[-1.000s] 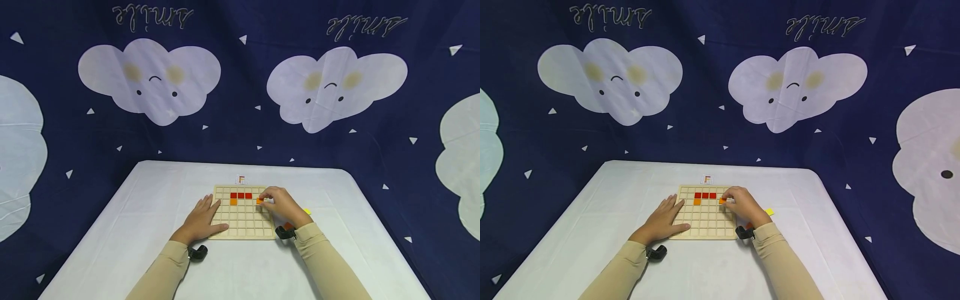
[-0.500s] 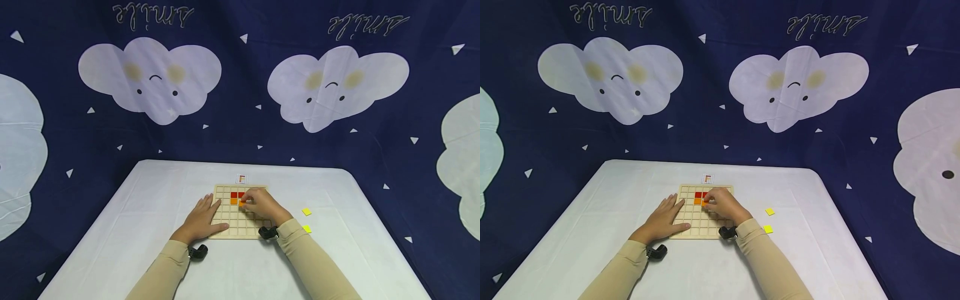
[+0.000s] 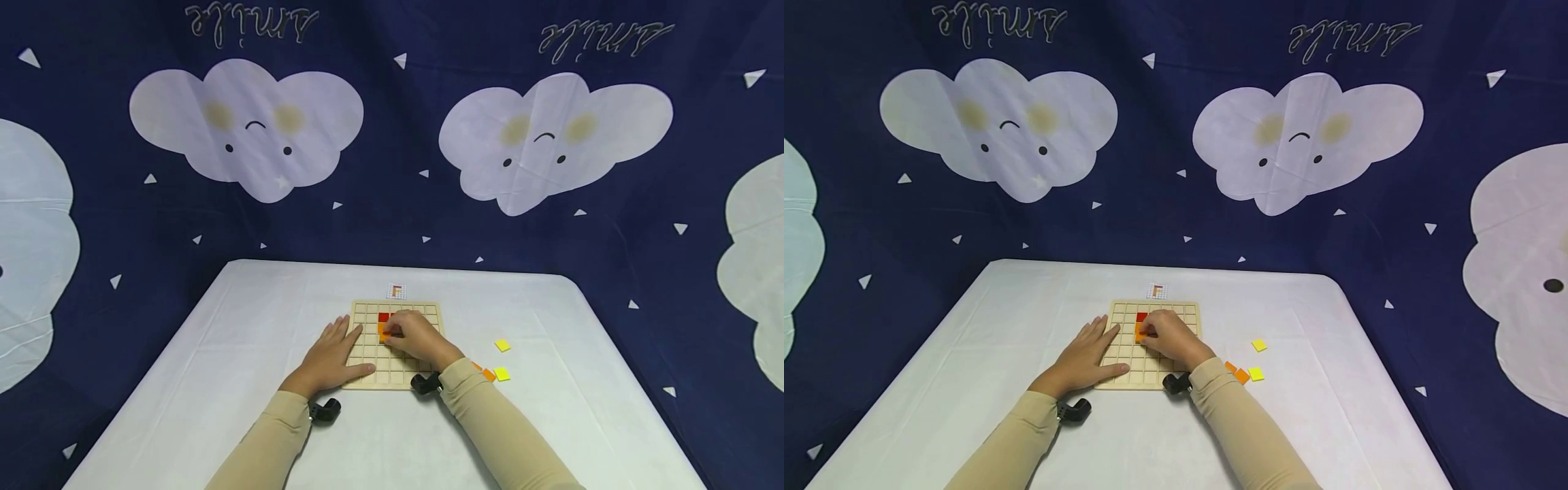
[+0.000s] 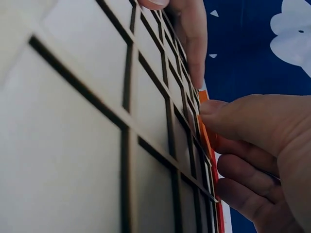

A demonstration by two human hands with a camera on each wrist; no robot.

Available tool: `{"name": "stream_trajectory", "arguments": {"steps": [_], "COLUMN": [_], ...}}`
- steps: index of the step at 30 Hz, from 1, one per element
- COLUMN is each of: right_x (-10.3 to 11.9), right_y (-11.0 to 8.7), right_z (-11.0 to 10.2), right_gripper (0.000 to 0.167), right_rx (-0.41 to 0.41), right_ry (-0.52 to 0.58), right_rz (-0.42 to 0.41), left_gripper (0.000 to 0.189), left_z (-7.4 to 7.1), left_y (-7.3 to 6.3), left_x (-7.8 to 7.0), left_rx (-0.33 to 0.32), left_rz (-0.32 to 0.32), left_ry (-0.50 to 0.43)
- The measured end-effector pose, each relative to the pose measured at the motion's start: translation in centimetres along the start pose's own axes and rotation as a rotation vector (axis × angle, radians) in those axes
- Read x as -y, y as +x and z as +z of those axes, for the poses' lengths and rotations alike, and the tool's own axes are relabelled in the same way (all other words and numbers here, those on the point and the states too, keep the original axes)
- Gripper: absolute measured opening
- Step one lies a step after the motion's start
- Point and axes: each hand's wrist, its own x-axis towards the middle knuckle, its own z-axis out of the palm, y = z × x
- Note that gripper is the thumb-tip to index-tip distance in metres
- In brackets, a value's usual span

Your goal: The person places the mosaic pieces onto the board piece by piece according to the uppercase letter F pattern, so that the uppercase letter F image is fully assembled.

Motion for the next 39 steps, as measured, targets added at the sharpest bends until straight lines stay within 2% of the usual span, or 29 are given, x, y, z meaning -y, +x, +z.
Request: {"name": "stream_trajectory", "arguments": {"steps": [7, 19, 33, 39], "right_x": [0.29, 0.30, 0.26, 0.21], "right_y": [0.20, 0.06, -0.11, -0.62], "right_z": [0.30, 0.46, 0.69, 0.41], "right_gripper": [0.012, 0.014, 0.016, 0.018], "right_rx": [0.001, 0.002, 0.002, -0.025], "right_ry": [-0.022, -0.041, -0.014, 0.000], "right_rz": [0.007, 0.008, 0.014, 0.022], "left_gripper": [0.104, 0.104, 0.106, 0.106], "left_z": [-0.12, -0.45, 0.05, 0.08], "left_y": [0.03, 0.01, 0.02, 0.05], "left_x": [-0.13, -0.36, 0.06, 0.16], "left_rx": [-0.003, 0.004, 0.005, 0.020], "left_rz": [0.004, 0.010, 0.007, -0.004], "left_ry": [-0.017, 0.006, -0.003, 0.012]}}
